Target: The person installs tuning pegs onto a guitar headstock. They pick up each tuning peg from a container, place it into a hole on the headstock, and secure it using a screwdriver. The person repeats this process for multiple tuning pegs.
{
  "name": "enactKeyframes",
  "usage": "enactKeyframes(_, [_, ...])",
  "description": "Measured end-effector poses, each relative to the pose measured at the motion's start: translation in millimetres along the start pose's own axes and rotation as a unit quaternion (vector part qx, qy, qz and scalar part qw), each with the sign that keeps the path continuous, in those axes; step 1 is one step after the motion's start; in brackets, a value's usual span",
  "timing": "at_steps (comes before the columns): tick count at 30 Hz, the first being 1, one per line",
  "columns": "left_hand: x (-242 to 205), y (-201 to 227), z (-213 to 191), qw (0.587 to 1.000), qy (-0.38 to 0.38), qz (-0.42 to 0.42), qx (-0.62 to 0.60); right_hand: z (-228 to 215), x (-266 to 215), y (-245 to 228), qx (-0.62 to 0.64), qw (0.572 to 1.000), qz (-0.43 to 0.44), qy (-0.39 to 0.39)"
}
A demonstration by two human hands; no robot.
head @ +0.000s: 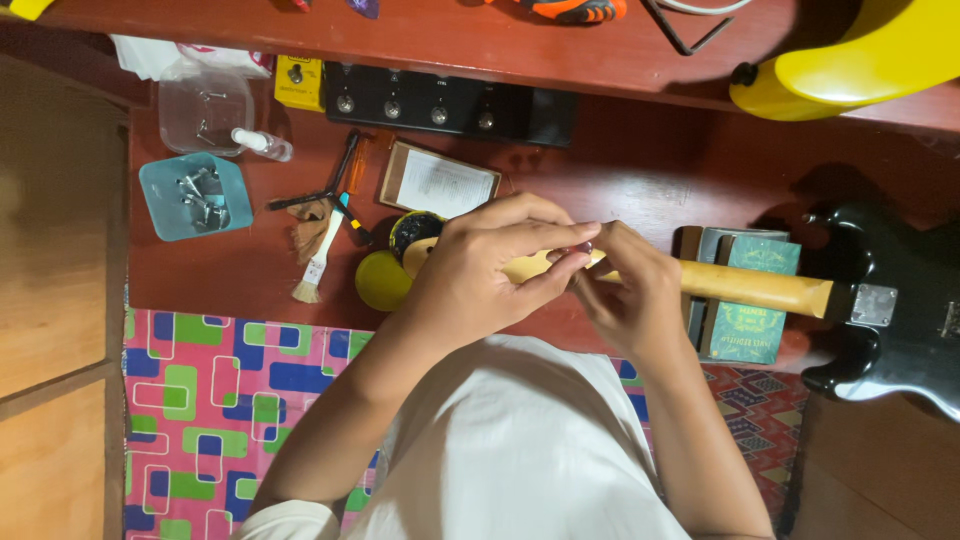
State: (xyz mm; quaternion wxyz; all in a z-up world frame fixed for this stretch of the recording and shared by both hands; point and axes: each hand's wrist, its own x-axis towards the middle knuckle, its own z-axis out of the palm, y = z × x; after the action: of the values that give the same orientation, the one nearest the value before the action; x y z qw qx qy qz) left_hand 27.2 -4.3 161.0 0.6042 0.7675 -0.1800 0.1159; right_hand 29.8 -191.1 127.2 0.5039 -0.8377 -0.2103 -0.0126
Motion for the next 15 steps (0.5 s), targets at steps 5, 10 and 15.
enactKeyframes(5, [-4, -8, -17, 0.999, -0.043, -0.023, 0.016, 3, -4, 4, 0.013, 0.999, 0.036, 0.015])
enactKeyframes(10, [-35, -75, -20, 0.966, -0.147, -0.106, 0.183, -3, 7, -21, -0.057, 0.998, 0.014, 0.019])
enactKeyframes(15, [-59, -121, -9, 0.957, -0.165, -0.137, 0.194, -7, 10, -22, -0.124, 0.99, -0.071, 0.004])
